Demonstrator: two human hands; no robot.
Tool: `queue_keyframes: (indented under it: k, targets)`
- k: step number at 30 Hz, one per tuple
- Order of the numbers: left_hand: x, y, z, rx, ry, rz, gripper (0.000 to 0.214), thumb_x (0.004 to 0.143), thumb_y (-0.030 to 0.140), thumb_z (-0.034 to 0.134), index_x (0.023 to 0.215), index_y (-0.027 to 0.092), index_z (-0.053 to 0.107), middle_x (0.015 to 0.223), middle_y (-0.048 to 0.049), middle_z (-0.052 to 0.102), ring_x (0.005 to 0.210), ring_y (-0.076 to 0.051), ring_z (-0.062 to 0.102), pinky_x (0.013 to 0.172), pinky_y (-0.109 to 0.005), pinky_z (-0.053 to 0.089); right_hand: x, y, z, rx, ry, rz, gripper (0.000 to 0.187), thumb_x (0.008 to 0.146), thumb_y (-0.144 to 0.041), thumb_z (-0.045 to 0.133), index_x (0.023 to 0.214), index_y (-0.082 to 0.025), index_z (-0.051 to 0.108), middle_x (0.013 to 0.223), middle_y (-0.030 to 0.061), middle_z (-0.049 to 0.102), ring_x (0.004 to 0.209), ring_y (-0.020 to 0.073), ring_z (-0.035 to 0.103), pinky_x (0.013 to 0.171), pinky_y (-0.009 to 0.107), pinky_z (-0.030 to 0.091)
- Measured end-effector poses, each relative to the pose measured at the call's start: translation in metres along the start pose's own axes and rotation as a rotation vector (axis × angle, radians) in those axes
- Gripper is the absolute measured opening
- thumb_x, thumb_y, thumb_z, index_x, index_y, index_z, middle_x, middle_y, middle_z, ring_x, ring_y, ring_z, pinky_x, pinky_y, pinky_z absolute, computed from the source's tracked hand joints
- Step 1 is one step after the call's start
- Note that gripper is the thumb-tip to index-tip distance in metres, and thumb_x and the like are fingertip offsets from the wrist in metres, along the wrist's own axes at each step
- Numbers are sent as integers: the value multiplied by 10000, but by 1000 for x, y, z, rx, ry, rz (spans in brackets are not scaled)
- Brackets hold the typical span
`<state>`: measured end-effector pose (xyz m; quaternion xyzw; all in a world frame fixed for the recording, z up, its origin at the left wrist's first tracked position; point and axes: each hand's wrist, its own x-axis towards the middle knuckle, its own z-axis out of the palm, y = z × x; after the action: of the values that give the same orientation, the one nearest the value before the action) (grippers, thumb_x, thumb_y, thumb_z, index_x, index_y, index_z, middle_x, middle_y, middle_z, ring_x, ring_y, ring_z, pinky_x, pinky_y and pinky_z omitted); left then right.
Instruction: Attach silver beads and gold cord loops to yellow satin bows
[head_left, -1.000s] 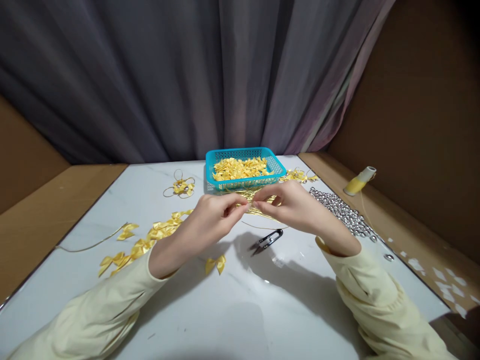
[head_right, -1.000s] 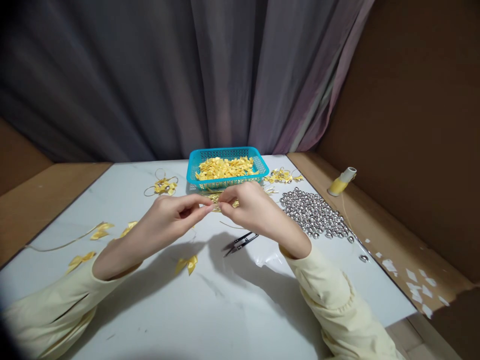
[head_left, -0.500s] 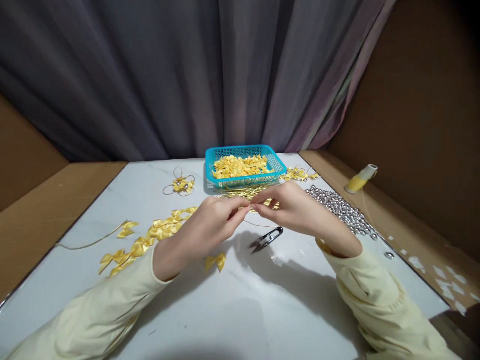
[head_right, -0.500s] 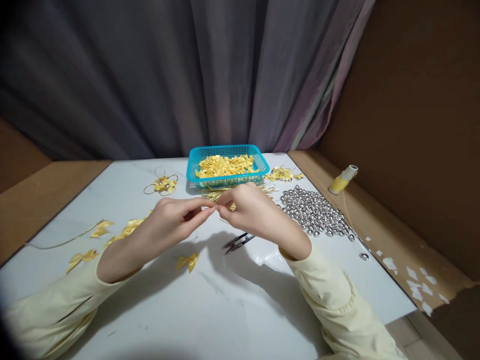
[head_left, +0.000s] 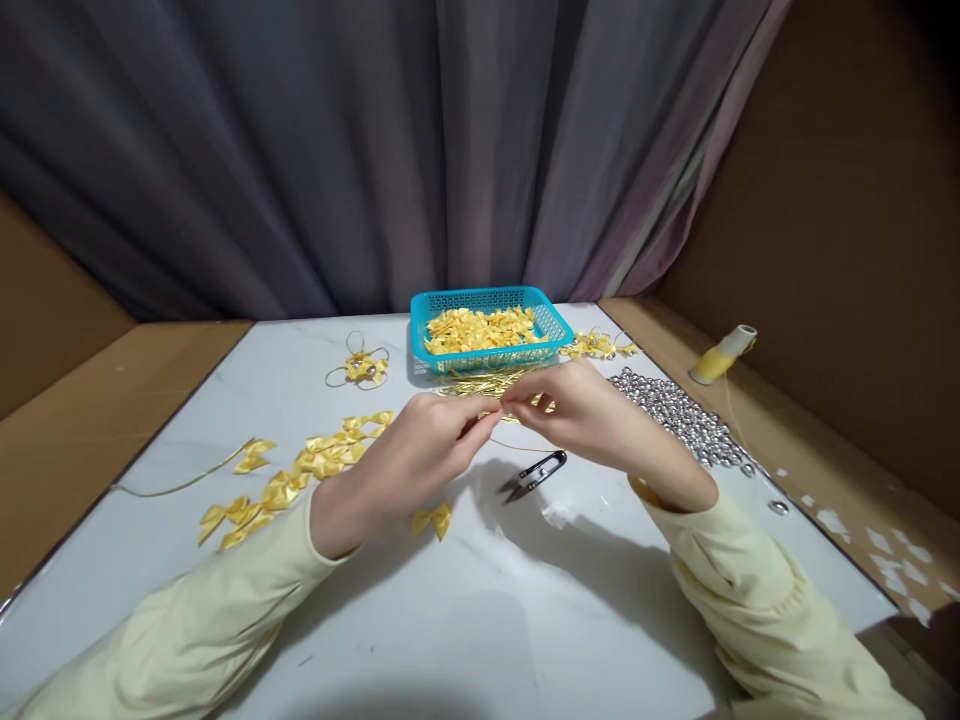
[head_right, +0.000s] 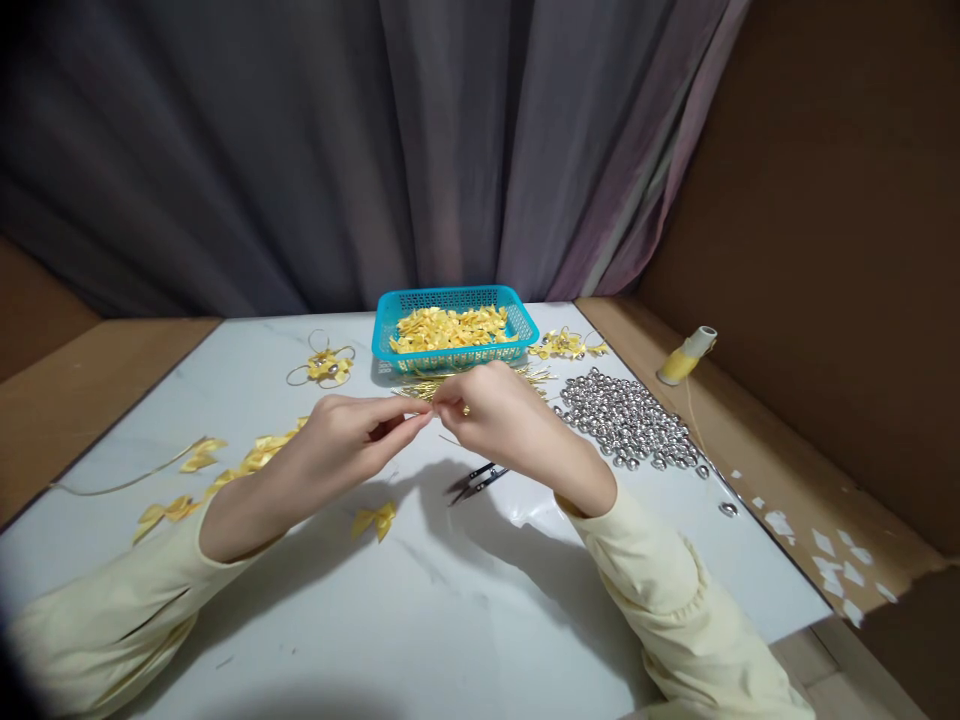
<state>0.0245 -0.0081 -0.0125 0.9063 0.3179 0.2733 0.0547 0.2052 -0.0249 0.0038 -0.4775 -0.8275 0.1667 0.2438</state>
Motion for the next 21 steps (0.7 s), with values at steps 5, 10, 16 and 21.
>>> queue_keyframes:
  k: [5,10,16,21]
  targets:
    - [0,-3,0,4,54,6,174,849,176,500,859,159,673,588,15,643,465,-76,502,482,-197,347,-1,0,-3,17,18,17,229,798,-158,477,812,-119,702,700,47,659,580,93,506,551,231,328]
    - [0,-3,-1,13,57,-25,171,844,182,506,854,155,675,601,12,657,478,-79,524,502,-193,379,-2,1,-4,37,3,22,231,801,-172,475,817,-122,700,714,42,667,587,95,514,552,228,344]
    - [-1,-3,-1,18,73,-37,174,828,178,518,863,152,687,592,8,663,483,-85,541,483,-192,381,-1,2,-6,87,-6,20,245,801,-183,465,817,-136,704,740,34,681,615,104,535,570,226,385]
    - [-1,-4,-1,18,76,-15,173,836,178,515,874,152,683,612,3,669,492,-88,546,495,-197,385,-1,0,-8,109,10,32,231,781,-175,489,830,-131,711,740,33,688,620,105,548,588,218,410]
